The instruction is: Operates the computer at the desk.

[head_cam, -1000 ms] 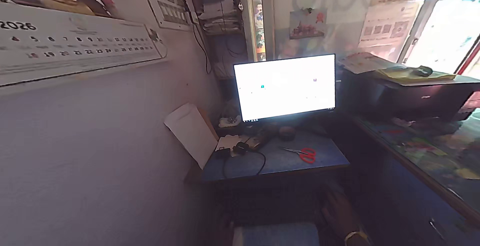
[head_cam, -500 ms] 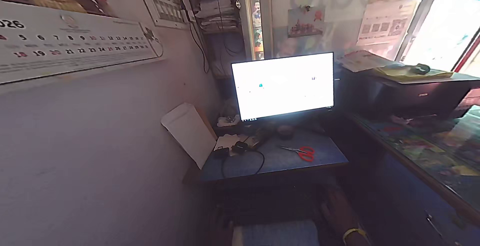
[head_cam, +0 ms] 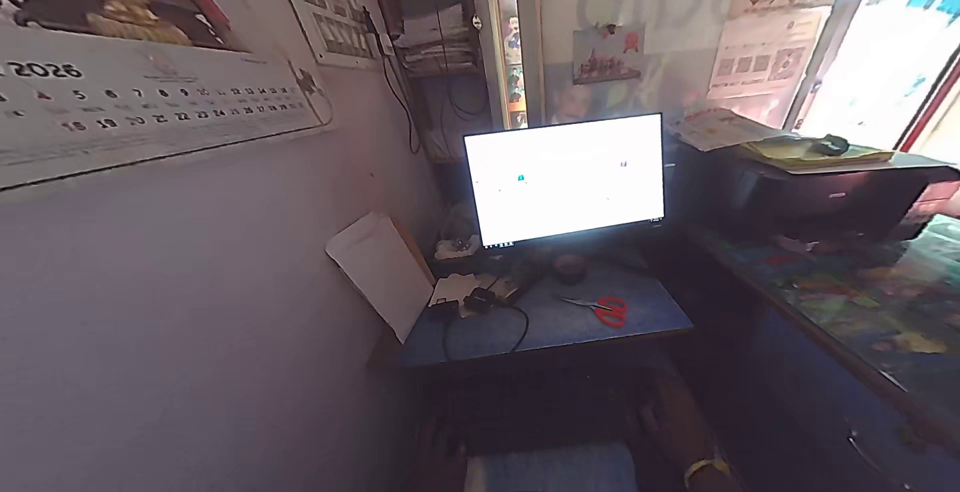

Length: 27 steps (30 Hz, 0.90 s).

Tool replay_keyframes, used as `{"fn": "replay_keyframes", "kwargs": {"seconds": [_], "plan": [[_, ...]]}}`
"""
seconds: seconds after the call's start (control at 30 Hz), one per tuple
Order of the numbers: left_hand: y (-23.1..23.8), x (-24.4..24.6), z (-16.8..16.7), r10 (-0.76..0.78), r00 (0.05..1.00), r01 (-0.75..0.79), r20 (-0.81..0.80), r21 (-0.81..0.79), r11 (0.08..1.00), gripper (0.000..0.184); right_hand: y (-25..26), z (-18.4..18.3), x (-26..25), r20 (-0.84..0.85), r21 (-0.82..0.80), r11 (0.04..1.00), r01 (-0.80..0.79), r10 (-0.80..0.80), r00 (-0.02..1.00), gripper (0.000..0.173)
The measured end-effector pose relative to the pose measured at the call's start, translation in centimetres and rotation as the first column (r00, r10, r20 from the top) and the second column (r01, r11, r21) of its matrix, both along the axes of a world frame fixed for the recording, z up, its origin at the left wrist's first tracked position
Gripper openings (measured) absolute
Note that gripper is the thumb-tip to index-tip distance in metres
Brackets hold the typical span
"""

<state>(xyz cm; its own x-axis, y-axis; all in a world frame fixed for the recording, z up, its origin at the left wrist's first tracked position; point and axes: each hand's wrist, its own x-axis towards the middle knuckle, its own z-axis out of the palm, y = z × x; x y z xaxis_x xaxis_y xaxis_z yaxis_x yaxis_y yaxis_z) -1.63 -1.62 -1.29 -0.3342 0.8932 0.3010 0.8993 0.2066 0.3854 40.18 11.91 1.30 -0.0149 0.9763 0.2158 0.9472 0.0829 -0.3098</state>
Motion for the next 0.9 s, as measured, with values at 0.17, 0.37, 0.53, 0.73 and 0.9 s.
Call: {"fn": "replay_keyframes", "kwargs": {"seconds": [0.17, 0.37, 0.53, 0.73, 0.9], "plan": [[0.2, 0.0, 0.0, 0.016, 1.0, -0.016, 0.0, -0.024, 1.0, 0.053, 0.0, 0.1, -0.1, 0.013, -0.035, 0.999, 0.018, -0.018, 1.0, 0.063], [-0.3, 0.4, 0.2, 0.012, 0.999, -0.013, -0.035, -0.007, 1.0, 0.053, 0.0, -0.7, 0.3, 0.017, -0.052, 0.999, -0.009, 0.01, 1.0, 0.064], [-0.3, 0.6, 0.1, 0.015, 1.0, -0.016, -0.013, -0.051, 0.999, 0.053, -0.3, -0.6, 0.3, 0.038, -0.088, 0.996, -0.004, 0.008, 0.999, 0.067], [0.4, -0.3, -2.3, 0.006, 1.0, -0.006, -0.027, 0.008, 1.0, 0.049, 0.0, -1.4, 0.6, 0.023, -0.073, 0.997, -0.013, 0.014, 1.0, 0.065], [0.5, -0.3, -2.3, -0.015, 1.0, 0.016, -0.016, 0.022, 1.0, 0.049, -0.5, -0.3, 0.3, 0.025, -0.139, 0.99, -0.006, 0.01, 1.0, 0.066]]}}
